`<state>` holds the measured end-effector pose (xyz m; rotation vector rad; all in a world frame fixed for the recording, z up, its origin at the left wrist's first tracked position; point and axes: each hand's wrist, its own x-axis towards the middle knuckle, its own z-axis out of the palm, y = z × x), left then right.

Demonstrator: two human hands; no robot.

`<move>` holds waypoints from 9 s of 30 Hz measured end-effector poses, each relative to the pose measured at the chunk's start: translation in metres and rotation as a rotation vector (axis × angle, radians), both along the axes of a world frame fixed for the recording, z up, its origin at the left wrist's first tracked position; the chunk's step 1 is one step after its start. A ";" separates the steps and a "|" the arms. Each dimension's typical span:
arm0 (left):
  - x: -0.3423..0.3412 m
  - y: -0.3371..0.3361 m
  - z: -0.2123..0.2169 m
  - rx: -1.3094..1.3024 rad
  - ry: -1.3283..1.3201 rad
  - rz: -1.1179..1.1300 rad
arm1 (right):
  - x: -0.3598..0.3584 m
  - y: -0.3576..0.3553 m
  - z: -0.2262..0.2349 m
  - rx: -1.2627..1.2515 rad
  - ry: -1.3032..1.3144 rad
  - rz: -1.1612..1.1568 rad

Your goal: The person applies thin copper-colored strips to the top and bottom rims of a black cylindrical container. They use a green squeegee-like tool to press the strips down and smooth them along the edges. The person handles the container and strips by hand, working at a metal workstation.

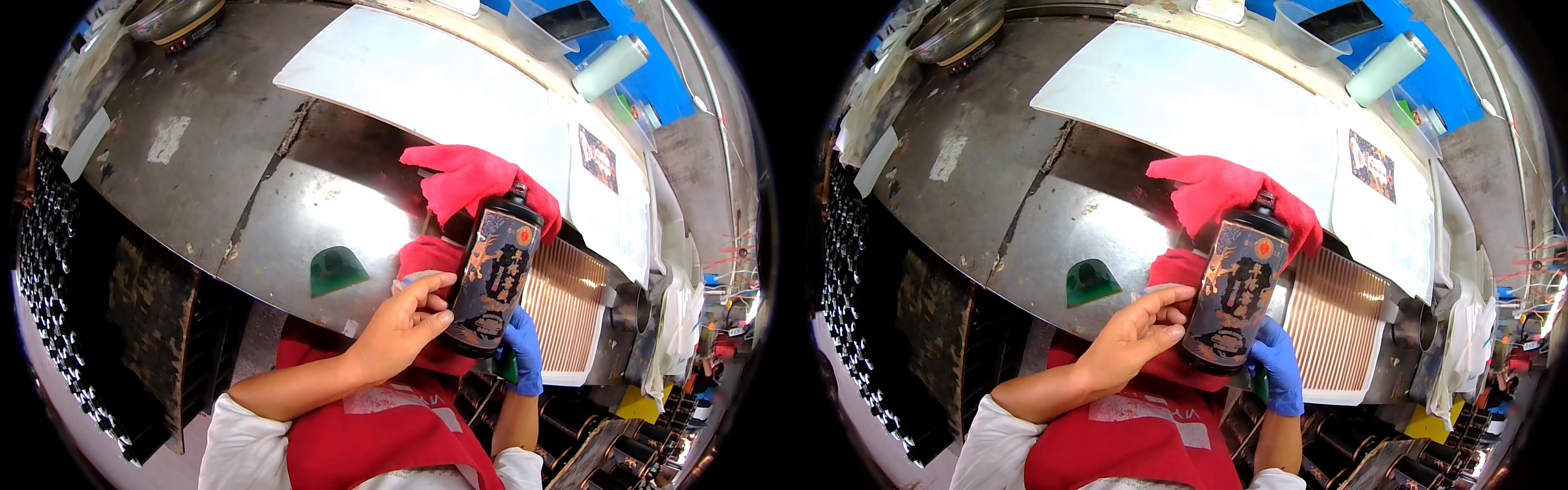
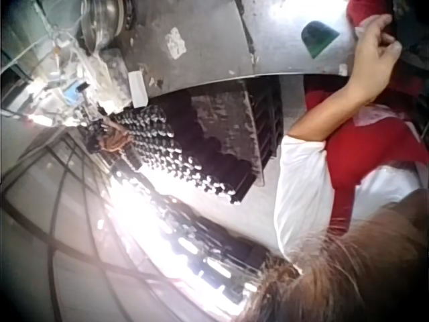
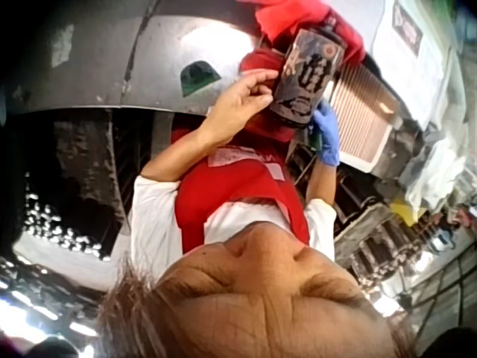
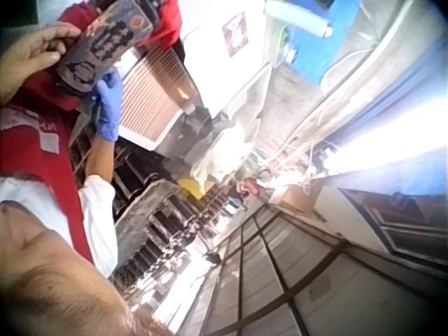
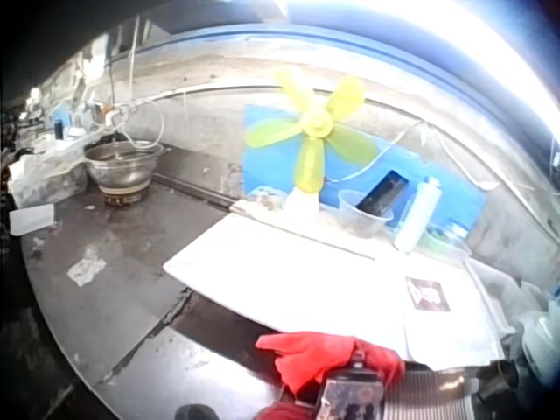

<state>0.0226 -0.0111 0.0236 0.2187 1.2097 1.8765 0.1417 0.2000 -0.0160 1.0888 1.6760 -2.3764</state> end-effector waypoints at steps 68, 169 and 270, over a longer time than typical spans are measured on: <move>-0.053 0.057 -0.030 -0.065 0.449 0.122 | -0.053 0.033 0.039 0.097 0.157 0.003; -0.021 0.074 0.020 -0.371 0.913 -0.099 | -0.048 0.044 0.058 0.076 0.388 -0.158; -0.034 -0.065 -0.049 -0.808 1.210 0.139 | 0.023 -0.053 0.080 1.470 0.695 0.526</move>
